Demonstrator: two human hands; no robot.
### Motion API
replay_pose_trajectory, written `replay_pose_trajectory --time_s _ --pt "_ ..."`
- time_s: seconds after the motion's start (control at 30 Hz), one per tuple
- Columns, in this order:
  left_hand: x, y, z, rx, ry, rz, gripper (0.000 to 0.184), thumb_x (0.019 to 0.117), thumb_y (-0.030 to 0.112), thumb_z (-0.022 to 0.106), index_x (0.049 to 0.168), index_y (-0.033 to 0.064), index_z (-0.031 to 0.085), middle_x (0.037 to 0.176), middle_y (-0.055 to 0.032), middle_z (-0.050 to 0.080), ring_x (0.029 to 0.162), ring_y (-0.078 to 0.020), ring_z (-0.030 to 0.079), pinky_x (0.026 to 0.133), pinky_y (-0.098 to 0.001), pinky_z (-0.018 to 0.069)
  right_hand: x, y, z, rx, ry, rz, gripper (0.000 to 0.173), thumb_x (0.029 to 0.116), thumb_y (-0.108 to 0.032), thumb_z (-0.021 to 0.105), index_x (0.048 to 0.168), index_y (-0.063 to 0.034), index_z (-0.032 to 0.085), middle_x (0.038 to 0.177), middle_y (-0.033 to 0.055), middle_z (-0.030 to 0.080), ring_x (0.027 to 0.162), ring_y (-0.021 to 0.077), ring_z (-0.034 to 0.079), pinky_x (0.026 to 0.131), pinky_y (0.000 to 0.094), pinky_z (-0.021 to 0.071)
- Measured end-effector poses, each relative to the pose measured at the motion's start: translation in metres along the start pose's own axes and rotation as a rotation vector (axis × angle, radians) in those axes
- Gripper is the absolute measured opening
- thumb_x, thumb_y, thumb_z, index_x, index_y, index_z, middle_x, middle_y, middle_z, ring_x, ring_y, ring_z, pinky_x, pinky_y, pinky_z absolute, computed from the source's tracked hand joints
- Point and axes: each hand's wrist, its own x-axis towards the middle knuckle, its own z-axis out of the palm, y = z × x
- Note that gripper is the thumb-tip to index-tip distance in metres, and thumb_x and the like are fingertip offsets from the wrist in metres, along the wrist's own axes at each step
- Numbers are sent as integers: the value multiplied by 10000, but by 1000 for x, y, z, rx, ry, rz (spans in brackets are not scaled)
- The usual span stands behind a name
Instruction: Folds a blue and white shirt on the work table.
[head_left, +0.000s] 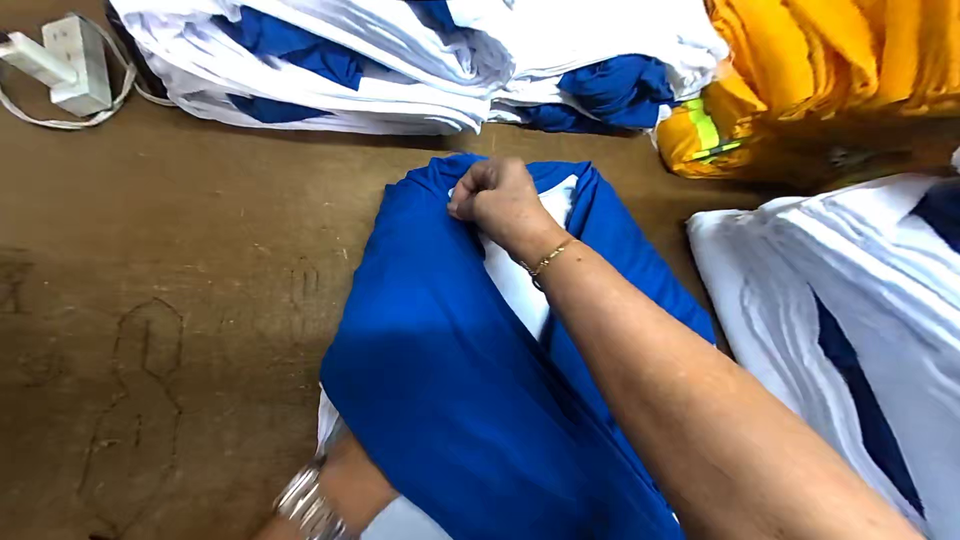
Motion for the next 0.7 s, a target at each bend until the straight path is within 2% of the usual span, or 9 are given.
replay_pose_trajectory --time_s 0.1,0.17,0.23,0.3,0.4,0.5,0.57,0.63,0.7 --pt "-28 -4 17 267 271 226 209 941 152 644 1083 23 728 1107 -203 733 1091 -407 693 945 -601 528 -29 -9 -29 -23 -1 -21 191 962 -161 685 849 -10 653 763 84 664 615 159 665 599 355 598" --pt "-45 -3 -3 294 177 186 313 997 297 616 1114 29 728 1160 -194 721 1151 -421 665 970 -638 508 -59 -6 -41 29 -127 83 191 960 -165 697 883 10 684 759 103 685 610 187 675 598 384 606" --pt "-50 0 -42 201 220 99 381 1031 388 564 1030 58 754 939 -142 747 864 -343 733 693 -575 582 -86 8 -34 13 -233 166 197 927 -192 755 852 -18 703 721 88 669 620 188 643 606 395 562" --pt "-30 -1 -81 127 447 124 359 1028 414 557 946 112 734 746 -34 672 610 -188 643 512 -430 531 -108 20 -16 -20 -188 176 191 903 -187 791 818 -50 690 678 68 628 608 183 596 576 401 507" --pt "38 9 -128 137 663 204 328 1026 351 582 1066 50 706 975 -122 662 827 -244 650 716 -455 552 -141 21 17 -143 87 -64 159 898 -123 756 797 -77 643 742 41 602 651 175 593 569 384 508" --pt "113 22 -148 145 641 129 617 929 555 655 1240 22 654 1282 -270 572 1194 -448 553 962 -621 465 -157 15 45 -308 143 -338 78 885 -113 672 825 -63 676 985 108 627 996 280 626 830 447 556" --pt "149 34 -149 209 574 26 811 821 632 737 1292 -13 600 1368 -313 484 1253 -508 495 971 -665 449 -164 14 55 -385 91 -414 120 907 -104 598 895 -36 696 1024 121 621 1050 303 610 858 447 537" --pt "170 42 -149 258 486 -42 782 798 436 842 1319 -61 538 1381 -329 466 1249 -518 507 970 -664 464 -166 14 51 -334 66 -395 159 921 -82 575 960 -15 714 1035 119 646 1054 284 630 875 431 550" --pt "178 39 -151 290 448 -36 590 827 230 814 1250 -83 548 1223 -315 583 1137 -485 597 917 -646 488 -163 17 38 -183 111 -261 161 976 -66 576 1058 -21 708 1032 106 667 956 226 668 811 393 580"
